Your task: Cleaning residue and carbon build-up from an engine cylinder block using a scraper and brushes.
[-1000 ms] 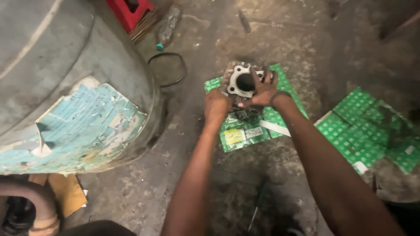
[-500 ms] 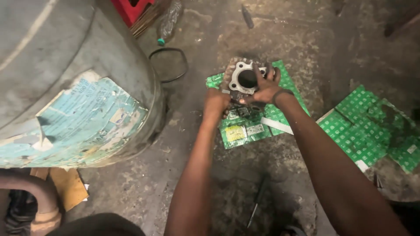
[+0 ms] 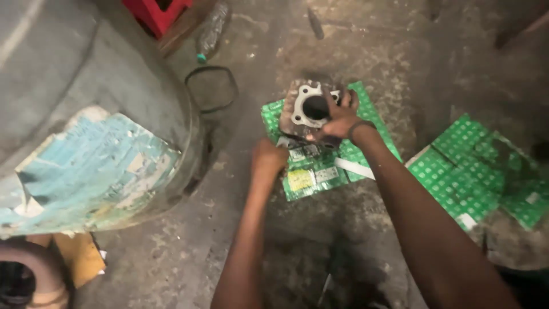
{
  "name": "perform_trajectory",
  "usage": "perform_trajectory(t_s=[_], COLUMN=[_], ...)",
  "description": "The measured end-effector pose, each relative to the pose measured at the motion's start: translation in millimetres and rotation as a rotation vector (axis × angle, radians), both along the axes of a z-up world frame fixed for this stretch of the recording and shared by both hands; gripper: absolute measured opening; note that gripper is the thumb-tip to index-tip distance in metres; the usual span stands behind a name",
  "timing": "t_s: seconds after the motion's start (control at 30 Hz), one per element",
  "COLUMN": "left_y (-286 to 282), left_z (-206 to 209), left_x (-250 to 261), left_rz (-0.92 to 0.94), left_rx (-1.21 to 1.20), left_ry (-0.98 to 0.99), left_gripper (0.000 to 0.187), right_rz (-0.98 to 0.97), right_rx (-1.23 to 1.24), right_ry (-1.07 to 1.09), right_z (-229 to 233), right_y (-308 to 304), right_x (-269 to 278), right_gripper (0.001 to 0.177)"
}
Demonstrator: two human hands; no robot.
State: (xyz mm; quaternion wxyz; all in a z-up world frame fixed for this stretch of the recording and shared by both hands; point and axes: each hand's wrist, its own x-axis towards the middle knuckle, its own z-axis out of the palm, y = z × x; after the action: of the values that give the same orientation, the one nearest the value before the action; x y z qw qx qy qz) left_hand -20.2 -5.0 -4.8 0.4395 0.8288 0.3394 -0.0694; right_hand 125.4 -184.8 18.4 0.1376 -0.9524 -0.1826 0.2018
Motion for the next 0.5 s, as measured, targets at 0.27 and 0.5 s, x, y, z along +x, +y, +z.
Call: perform_trajectory(t_s=[0.27, 0.5], left_y=[-3.8, -15.3], left_z=[61.8, 41.6], left_x=[-16.6, -14.1], left_rz=[-0.034, -0.089], left_rx=[0.228, 0.332], left_ry=[-0.24, -0.451], left_gripper=[0.029, 0.034], right_rz=[-0.034, -0.107], right_rx=[0.075, 0.083], right_ry=[-0.026, -0.01], right_z=[-3.8, -14.2], right_y=[2.3, -0.7], right_x=[4.6, -3.6], right_gripper=[0.162, 0.167])
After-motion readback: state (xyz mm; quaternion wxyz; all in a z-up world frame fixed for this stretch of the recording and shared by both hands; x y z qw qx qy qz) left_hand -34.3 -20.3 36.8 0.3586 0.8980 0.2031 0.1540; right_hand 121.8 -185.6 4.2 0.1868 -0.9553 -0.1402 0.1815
